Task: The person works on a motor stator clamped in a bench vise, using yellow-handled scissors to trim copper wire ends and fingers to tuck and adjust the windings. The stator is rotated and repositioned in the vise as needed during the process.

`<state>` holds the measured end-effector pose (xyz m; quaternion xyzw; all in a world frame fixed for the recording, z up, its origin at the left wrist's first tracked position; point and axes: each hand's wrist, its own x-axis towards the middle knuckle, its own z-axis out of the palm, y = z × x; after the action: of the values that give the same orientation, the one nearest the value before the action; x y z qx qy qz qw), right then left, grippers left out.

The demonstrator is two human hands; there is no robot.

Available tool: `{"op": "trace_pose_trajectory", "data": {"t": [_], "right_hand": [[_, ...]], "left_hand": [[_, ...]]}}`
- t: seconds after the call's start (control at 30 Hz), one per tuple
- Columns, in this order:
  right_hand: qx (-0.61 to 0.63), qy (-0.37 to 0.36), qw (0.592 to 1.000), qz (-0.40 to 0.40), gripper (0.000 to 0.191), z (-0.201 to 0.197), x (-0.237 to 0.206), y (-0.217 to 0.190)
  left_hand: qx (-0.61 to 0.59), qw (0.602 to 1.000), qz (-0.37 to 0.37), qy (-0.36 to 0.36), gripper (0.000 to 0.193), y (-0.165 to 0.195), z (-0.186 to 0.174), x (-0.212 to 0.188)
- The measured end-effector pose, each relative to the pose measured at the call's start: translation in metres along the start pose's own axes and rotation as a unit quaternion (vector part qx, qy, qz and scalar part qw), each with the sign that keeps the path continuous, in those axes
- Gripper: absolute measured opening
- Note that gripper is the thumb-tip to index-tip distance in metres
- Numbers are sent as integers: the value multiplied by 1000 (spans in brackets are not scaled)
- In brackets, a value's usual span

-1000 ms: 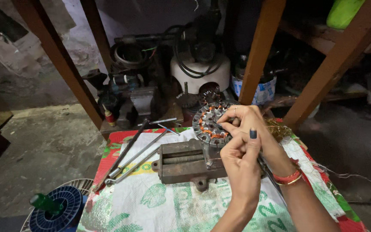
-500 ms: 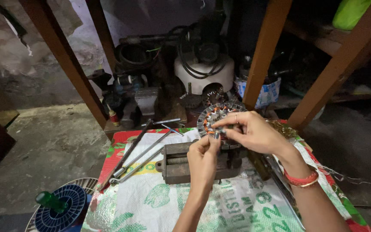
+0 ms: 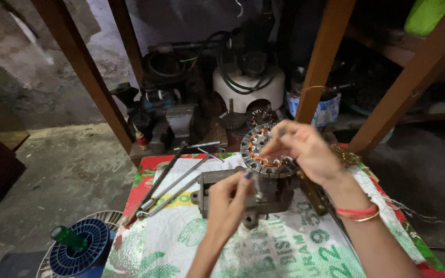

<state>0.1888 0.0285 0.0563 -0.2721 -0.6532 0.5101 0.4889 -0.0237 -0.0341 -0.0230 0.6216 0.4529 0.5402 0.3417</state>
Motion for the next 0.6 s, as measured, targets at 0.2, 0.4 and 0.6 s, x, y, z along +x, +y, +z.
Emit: {"op": "trace_pose_trajectory", "data": {"t": [0.2, 0.4, 0.6], "right_hand": [[115, 131, 984, -20, 18, -54, -3, -9], [54, 81, 995, -4, 18, -39, 1, 0], [-24, 1, 1000, -9, 18, -4, -7, -14]], "left_hand": [[118, 989, -56, 76, 32, -68, -99, -20], [-97, 965, -30, 244, 17, -83, -140, -13], [-123, 962, 15, 244, 20, -35, -45, 15]]}}
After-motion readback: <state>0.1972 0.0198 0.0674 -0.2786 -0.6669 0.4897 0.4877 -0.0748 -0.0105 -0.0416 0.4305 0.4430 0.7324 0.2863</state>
